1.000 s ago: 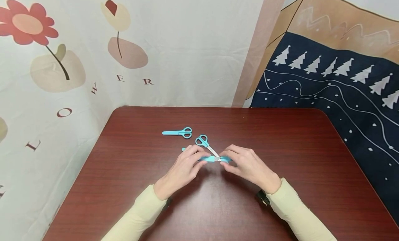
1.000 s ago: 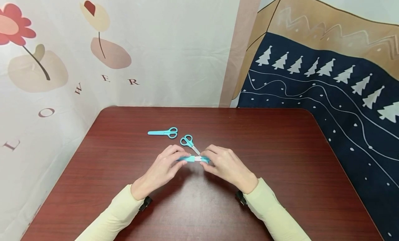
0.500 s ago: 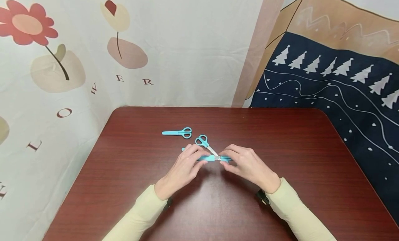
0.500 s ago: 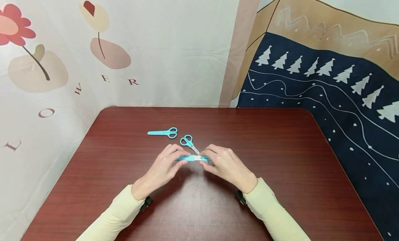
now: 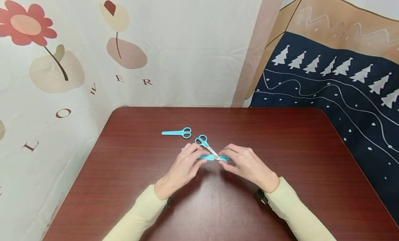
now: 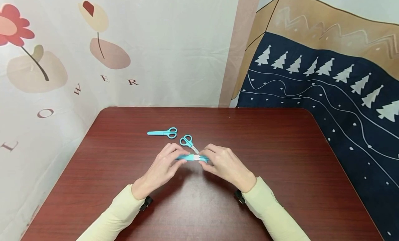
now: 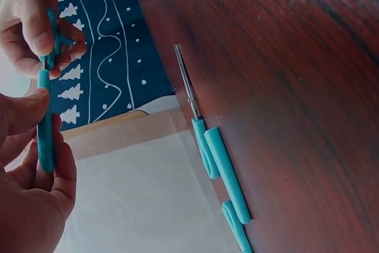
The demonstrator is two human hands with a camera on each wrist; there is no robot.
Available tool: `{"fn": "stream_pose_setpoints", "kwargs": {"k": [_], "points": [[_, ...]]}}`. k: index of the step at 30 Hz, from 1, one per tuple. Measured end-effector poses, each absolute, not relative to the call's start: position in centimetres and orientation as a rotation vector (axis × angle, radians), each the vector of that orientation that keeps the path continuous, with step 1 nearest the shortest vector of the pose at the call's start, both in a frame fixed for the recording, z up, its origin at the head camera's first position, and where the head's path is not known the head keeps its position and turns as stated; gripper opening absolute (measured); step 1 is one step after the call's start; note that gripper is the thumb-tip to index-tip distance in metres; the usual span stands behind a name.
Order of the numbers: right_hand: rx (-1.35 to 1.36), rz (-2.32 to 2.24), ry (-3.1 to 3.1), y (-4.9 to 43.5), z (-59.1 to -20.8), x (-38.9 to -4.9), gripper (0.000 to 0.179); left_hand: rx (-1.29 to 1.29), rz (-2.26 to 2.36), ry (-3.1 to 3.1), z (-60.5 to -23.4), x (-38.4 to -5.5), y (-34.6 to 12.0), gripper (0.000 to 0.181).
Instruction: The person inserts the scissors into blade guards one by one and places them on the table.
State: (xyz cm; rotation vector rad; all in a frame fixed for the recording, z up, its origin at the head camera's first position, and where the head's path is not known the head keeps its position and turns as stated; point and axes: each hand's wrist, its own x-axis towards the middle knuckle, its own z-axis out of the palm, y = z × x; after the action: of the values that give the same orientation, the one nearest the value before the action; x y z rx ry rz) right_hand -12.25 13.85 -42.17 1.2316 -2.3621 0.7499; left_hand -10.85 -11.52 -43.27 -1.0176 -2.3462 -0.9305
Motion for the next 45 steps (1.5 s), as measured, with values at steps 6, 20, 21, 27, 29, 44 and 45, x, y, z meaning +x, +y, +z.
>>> {"fn": "stream_pose_setpoints", "kwargs": {"k": [6, 20, 21, 27, 29, 44, 45], "points": [[1.227, 0.743, -2.371, 13.85, -42.25, -12.24, 0.027, -1.02, -0.932, -2.356, -43.21, -10.88, -11.55, 0.023], [1.244, 0.723, -2.35, 13.71, -42.18, -12.29, 0.025, -1.031, -0.912, -2.377, -43.2, -10.76, -11.55, 0.022], [1.244, 0.723, -2.35, 13.69, -42.17, -12.28, 0.025, -1.032, -0.91, -2.382, -43.19, -10.76, -11.56, 0.021], [1.246, 0.726, -2.355, 13.65, -42.19, -12.22, 0.026, -1.043, -0.907, -2.383, -43.18, -10.76, -11.57, 0.018], [1.249, 0.725, -2.356, 13.65, -42.24, -12.22, 0.026, -1.044, -0.907, -2.376, -43.18, -10.75, -11.57, 0.019], [1.244, 0.731, -2.371, 13.6, -42.11, -12.21, 0.03, -1.077, -0.918, -2.316, -43.45, -11.06, -11.49, 0.022], [1.244, 0.734, -2.37, 13.58, -42.13, -12.23, 0.031, -1.081, -0.918, -2.31, -43.49, -11.12, -11.48, 0.022]]}}
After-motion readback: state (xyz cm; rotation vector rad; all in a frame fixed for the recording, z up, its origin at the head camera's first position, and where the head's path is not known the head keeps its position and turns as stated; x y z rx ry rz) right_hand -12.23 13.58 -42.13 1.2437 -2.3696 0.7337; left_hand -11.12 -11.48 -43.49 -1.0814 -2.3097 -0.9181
